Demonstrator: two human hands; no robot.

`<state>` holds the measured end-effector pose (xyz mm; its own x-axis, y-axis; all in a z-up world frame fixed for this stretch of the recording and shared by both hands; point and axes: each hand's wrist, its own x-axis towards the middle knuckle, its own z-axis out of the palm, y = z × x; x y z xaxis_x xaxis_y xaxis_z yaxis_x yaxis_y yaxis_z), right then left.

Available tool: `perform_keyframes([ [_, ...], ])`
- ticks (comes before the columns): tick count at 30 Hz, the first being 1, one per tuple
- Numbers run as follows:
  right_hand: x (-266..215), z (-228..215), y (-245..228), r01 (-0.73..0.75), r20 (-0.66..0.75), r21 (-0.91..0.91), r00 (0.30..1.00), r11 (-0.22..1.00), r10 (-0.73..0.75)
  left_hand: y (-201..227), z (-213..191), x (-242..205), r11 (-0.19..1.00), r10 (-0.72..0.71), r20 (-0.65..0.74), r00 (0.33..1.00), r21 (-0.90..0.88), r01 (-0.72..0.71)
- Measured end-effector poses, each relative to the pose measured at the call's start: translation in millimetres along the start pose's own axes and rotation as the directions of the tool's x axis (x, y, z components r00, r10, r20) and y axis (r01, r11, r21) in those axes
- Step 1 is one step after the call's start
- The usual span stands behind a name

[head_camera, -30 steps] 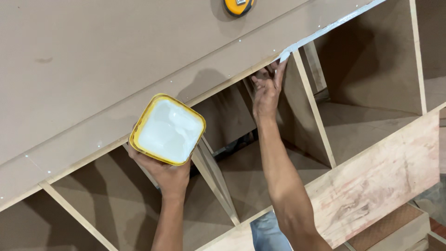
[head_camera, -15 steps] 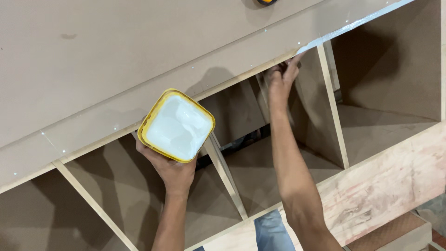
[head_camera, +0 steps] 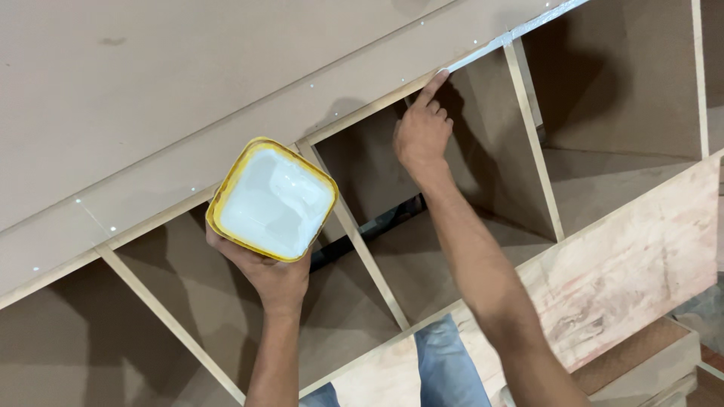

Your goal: The person measures and marks a wooden cabinet with a tape measure and pencil, then applies a white filler substance by hand along the top edge of the cabinet. The person uses a small container to hold the filler and smooths it along the seam.

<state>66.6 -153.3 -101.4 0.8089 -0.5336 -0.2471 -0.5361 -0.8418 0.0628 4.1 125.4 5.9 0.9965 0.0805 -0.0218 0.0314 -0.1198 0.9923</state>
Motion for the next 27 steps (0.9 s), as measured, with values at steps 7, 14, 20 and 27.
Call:
perform_keyframes([
  [7, 7, -19, -15, 0.194, 0.244, -0.345, 0.963, 0.918, -0.112, 5, -7, -5, 1.0, 0.002, -0.005, 1.0, 0.03, -0.002],
  [14, 3, -37, 23, 0.395, -0.097, 0.216, 0.918, 0.893, -0.383, 14, 18, -3, 0.997, 0.011, 0.009, 1.0, 0.077, -0.011],
  [20, 6, -14, 78, 0.16, -0.199, 0.756, 0.98, 0.635, -0.01, 16, 50, 0, 0.994, 0.032, 0.02, 0.999, 0.1, -0.033],
  [27, 33, -12, 105, 0.18, -0.184, 0.592, 0.979, 0.785, -0.085, 17, 76, -1, 0.983, 0.013, 0.022, 1.0, 0.181, -0.017],
])
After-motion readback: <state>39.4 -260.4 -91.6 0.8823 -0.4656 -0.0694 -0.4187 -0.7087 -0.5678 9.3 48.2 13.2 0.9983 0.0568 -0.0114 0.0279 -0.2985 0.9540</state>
